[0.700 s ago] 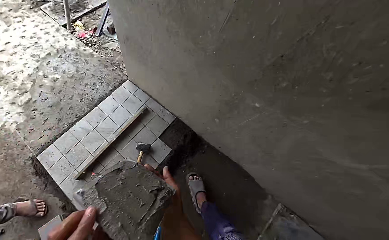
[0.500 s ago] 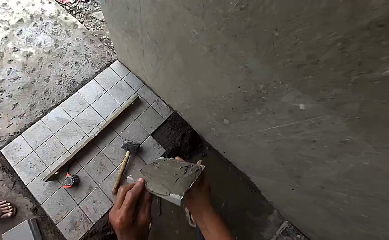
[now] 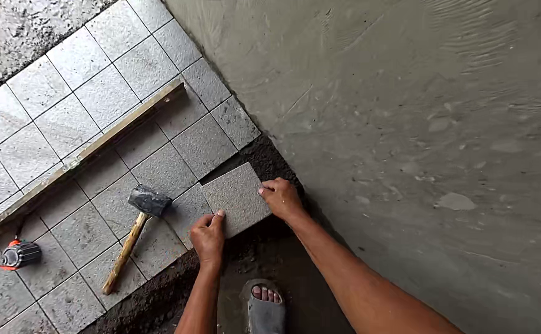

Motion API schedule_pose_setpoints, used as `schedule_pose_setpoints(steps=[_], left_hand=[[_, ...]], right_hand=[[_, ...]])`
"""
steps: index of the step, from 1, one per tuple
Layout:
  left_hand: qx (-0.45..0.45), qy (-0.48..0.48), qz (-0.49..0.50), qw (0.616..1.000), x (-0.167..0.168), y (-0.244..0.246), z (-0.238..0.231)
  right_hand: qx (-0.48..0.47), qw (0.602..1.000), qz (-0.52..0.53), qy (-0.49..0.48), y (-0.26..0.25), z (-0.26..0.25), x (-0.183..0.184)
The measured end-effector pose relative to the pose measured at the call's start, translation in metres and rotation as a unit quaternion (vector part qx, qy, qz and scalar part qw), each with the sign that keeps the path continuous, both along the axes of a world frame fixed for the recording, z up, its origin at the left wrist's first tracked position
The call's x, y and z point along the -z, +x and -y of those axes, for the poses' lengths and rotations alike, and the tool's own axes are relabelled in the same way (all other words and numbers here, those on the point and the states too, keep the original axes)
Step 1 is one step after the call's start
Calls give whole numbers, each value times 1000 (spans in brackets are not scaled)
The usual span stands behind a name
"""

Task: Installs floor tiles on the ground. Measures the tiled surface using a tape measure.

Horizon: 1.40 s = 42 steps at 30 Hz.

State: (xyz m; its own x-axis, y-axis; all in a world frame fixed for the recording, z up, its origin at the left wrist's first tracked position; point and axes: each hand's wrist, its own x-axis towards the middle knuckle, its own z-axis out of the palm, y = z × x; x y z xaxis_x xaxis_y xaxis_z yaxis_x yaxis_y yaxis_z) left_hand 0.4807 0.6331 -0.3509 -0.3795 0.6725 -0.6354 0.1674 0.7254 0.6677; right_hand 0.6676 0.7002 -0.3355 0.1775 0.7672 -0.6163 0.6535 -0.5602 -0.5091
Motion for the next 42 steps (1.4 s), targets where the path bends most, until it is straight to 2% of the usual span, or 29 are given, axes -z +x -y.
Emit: schedule_pose_setpoints(steps=[4,10,16,24,27,29,30,32,34,36,39,42], left_hand=[[-2,-43,14,999,25,10,-17],[33,-62,-27,997,37,7,-32],[66,-73,-74,992,40,2,-37],[154,-62,-152,974,34,-2,-40],[154,72,-214,962,6,-36,-24],[133,149,-288,936,-10,-88,-6],[135,157,-329,921,-9,-118,2],[177,89,-367,909,5,-166,13],[220,1,-377,900,26,-191,19],[242,-8,-390,888,40,-203,18],[239,5,-361,901,29,-196,18],[228,2,-204,952,5,-164,27]], right_hand=[[-62,998,21,-12,8,-32,20],[-97,994,40,-22,2,-53,36],[-84,994,72,-3,-7,-50,41],[-52,991,103,75,-11,-43,51],[-30,979,104,172,-19,-27,51],[-34,967,94,236,-28,-11,53],[-36,962,84,256,-33,-2,56],[-57,960,82,263,-42,14,65],[-101,961,104,236,-51,27,74],[-129,957,139,221,-59,33,83],[-126,952,156,232,-62,37,89],[-114,957,140,228,-64,37,88]])
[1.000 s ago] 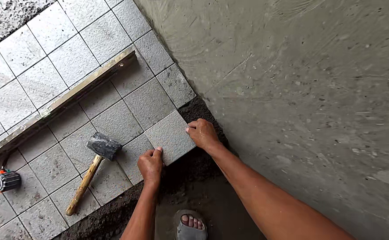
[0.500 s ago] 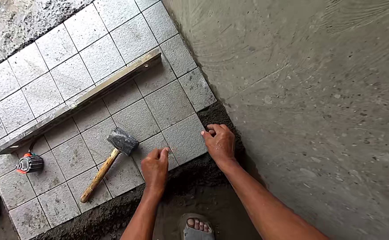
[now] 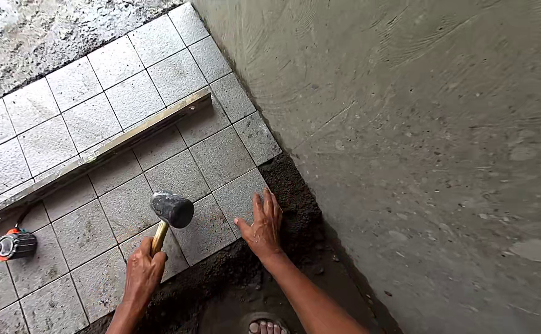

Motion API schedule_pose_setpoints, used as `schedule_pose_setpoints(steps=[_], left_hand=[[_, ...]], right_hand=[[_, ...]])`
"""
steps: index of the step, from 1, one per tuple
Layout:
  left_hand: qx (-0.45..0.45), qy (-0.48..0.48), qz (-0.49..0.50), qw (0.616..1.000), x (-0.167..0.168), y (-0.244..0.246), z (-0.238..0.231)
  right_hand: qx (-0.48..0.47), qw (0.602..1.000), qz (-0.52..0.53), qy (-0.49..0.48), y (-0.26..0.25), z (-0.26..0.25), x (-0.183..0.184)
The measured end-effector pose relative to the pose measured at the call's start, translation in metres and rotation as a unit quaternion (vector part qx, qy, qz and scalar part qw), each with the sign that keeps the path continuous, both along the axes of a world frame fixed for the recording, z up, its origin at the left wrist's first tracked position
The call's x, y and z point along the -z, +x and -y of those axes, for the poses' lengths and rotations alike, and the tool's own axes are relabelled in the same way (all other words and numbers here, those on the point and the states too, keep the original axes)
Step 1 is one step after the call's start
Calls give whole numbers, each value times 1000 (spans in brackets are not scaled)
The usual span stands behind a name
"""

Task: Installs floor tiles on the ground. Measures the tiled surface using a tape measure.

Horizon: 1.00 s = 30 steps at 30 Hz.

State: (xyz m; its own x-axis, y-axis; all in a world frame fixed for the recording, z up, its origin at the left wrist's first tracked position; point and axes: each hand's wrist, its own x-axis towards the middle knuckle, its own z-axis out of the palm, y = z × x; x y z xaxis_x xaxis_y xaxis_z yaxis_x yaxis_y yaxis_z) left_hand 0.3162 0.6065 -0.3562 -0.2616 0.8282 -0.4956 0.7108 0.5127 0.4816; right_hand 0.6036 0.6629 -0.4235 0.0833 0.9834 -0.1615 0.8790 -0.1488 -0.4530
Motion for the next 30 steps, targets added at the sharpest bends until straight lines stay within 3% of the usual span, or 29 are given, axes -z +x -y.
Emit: schedule_pose_setpoints(steps=[3,5,7,9,14,30], left_hand=[[-46,-19,244,969,-14,58,-4],[-42,-31,324,945,-10,96,-16],[-16,-11,307,952,9,126,-27],[18,12,229,973,27,147,-35],[46,10,124,991,24,165,-40],[42,-38,155,986,20,153,-34]], right_hand=[[21,1000,-15,4,-3,-1,-3],[28,999,-19,7,-6,0,-5],[32,999,-17,11,-7,1,-4],[34,999,-3,31,-7,2,2],[39,999,14,25,-13,2,1],[39,999,3,-17,-11,1,-2]])
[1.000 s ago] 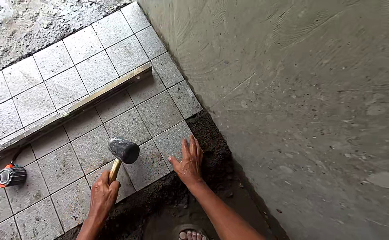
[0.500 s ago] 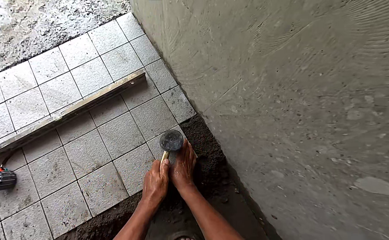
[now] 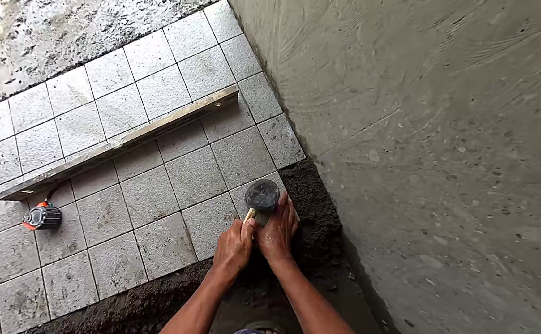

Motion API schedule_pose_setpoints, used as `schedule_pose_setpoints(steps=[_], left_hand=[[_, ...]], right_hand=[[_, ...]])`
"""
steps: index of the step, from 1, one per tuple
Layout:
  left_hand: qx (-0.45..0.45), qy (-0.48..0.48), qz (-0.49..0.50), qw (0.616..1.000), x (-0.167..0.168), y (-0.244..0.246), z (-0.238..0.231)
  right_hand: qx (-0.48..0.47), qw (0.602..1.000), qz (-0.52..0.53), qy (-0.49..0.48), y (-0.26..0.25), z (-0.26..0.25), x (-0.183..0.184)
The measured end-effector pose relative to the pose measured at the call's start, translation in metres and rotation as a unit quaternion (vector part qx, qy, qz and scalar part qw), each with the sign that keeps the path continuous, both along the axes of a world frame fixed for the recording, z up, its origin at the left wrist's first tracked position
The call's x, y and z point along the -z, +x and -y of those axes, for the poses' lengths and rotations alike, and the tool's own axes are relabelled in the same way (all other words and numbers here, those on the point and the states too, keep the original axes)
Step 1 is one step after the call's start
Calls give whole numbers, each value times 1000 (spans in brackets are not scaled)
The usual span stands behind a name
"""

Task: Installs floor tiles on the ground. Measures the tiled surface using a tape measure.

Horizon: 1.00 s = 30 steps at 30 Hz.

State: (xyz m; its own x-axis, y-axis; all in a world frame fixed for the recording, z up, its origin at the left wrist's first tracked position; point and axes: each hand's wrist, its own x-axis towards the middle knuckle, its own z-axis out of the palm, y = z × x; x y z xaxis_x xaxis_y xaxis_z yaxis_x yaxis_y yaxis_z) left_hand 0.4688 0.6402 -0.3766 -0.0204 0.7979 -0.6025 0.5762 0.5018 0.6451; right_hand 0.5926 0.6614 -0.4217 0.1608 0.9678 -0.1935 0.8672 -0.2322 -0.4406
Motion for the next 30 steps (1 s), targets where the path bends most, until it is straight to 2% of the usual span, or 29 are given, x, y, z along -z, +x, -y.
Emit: schedule_pose_setpoints(steps=[3,6,9,12,15,18,21,24,27,30], left_hand=[[-4,32,-9,999,2,3,0],[6,7,-13,1000,1,2,-4],[-10,43,-13,999,2,4,-3],[5,13,-15,1000,6,2,-2],[-4,42,-14,999,5,1,-1],[12,7,-15,1000,4,-4,0],[5,26,-19,999,2,-4,2],[11,-8,-16,1000,1,-7,3],[4,17,-15,1000,-1,-6,2],[13,-4,-9,1000,-1,-10,1]], right_hand=[[-4,1000,9,4,0,-2,1],[5,1000,12,-6,-2,-2,-1],[-2,1000,16,-4,-3,-4,-1],[3,1000,8,-9,-4,0,-1],[-7,1000,12,-9,-5,-2,0],[-2,1000,13,-21,-5,1,0],[-11,999,23,-29,-5,-1,-1],[-9,999,21,-40,-5,2,-2],[-12,999,24,-28,-5,0,-2],[-4,999,6,-37,-6,3,-2]])
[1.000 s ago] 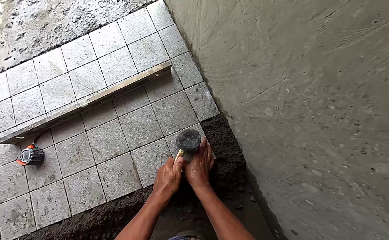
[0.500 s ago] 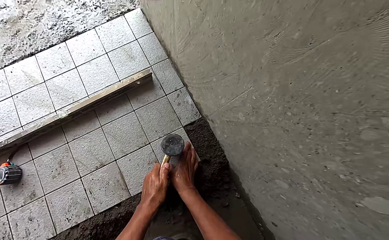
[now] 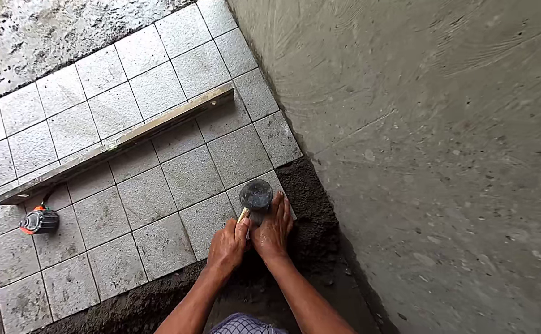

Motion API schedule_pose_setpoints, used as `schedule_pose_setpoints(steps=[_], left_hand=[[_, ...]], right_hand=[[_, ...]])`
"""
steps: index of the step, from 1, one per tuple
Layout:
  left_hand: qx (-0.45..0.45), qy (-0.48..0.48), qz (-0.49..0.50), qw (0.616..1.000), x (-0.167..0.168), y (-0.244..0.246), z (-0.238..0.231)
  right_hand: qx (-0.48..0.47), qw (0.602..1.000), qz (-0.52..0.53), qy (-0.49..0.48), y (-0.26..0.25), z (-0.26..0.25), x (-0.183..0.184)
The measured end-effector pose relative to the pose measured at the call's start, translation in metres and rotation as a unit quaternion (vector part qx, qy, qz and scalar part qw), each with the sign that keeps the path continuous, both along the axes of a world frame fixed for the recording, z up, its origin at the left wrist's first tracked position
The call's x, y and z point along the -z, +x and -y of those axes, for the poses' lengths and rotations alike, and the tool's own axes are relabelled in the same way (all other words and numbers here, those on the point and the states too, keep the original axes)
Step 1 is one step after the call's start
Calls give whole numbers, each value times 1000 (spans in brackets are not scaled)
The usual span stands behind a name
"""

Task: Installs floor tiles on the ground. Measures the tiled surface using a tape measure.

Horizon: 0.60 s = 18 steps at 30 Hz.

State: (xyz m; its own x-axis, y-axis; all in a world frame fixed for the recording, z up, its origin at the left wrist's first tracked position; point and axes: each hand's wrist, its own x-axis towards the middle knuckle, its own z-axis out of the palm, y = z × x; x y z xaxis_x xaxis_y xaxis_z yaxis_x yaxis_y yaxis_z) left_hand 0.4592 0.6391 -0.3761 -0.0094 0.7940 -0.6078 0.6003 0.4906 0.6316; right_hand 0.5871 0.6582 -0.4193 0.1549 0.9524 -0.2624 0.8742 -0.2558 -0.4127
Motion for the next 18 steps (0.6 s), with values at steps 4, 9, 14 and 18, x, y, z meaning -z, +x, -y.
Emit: schedule_pose_setpoints(steps=[4,9,14,18], left_hand=[[-7,31,-1,1000,6,2,-1],[-36,20,26,999,9,-4,0],[-95,-2,55,994,-5,-25,27],[-67,19,31,997,-5,-20,33]], right_hand=[[4,1000,7,6,1,-4,3],[8,1000,-12,-7,2,-8,-1],[9,994,-81,69,40,-5,-5],[-42,991,-51,117,60,-4,4]])
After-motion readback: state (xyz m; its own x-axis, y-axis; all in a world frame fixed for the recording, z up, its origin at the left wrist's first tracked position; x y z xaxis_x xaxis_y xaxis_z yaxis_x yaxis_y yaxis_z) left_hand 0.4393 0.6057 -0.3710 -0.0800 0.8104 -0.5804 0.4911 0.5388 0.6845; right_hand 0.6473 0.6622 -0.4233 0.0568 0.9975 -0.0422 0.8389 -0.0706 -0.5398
